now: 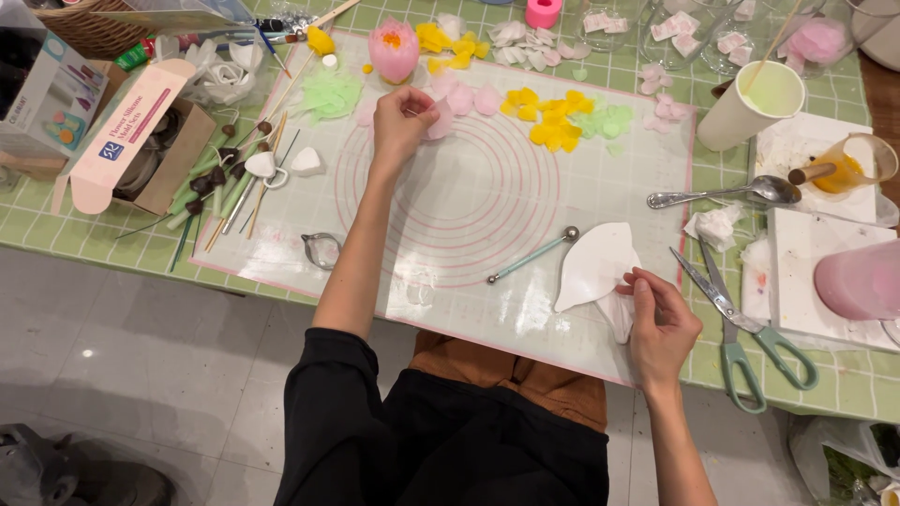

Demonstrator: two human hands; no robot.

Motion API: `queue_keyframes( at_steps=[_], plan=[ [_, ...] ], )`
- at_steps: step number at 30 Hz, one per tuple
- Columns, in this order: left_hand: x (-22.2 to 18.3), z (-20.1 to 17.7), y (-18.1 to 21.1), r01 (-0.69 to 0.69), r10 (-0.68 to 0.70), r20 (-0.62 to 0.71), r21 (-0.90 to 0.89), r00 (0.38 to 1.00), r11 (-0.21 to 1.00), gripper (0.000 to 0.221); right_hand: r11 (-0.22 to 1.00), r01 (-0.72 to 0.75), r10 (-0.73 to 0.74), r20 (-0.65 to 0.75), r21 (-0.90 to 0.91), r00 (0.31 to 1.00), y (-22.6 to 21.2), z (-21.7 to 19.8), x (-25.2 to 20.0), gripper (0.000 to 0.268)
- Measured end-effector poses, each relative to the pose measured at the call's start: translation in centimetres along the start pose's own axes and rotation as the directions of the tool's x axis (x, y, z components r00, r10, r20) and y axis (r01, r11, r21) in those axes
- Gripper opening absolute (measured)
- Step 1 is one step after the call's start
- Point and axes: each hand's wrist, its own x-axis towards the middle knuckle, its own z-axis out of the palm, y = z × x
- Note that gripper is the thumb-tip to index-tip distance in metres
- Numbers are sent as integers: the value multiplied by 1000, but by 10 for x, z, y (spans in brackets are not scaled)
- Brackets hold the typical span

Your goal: The person is shaping wax petals and pouring/spreading liquid wax to create decorative candles.

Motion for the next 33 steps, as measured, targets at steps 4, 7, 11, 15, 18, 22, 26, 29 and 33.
queue_keyframes(
  at_steps=[4,7,11,15,18,22,26,29,33],
  plan=[
    [-18,3,20,92,-88,-29,213,996,973,15,1000,-1,1,1,8,1000,1,0,1,20],
    [-27,6,20,-248,304,-35,495,952,833,20,1000,-4,4,2,6,1000,0,0,0,20],
    [-29,11,17,-254,281,12,468,960,847,24,1000,-12,12,0,0,1000,-1,1,1,20],
    [-15,16,-2,-171,172,19,263,985,949,17,1000,-16,16,-6,8,1000,-1,1,0,20],
    [14,25,-43,-153,161,-98,88,982,984,17,1000,1,-1,-13,-18,1000,-4,3,1,19],
    [-27,35,30,-446,540,-128,427,832,787,41,991,-4,-2,-40,-136,999,-5,1,0,22],
    [-77,62,83,-409,468,18,516,884,753,36,789,240,-197,138,-565,971,-25,8,6,66],
    [-140,85,111,-328,182,371,382,911,864,23,681,354,-271,229,-640,935,-37,16,8,81],
    [-203,100,125,-403,141,585,346,798,847,28,590,404,-280,292,-699,914,-36,24,3,76]
  ],
)
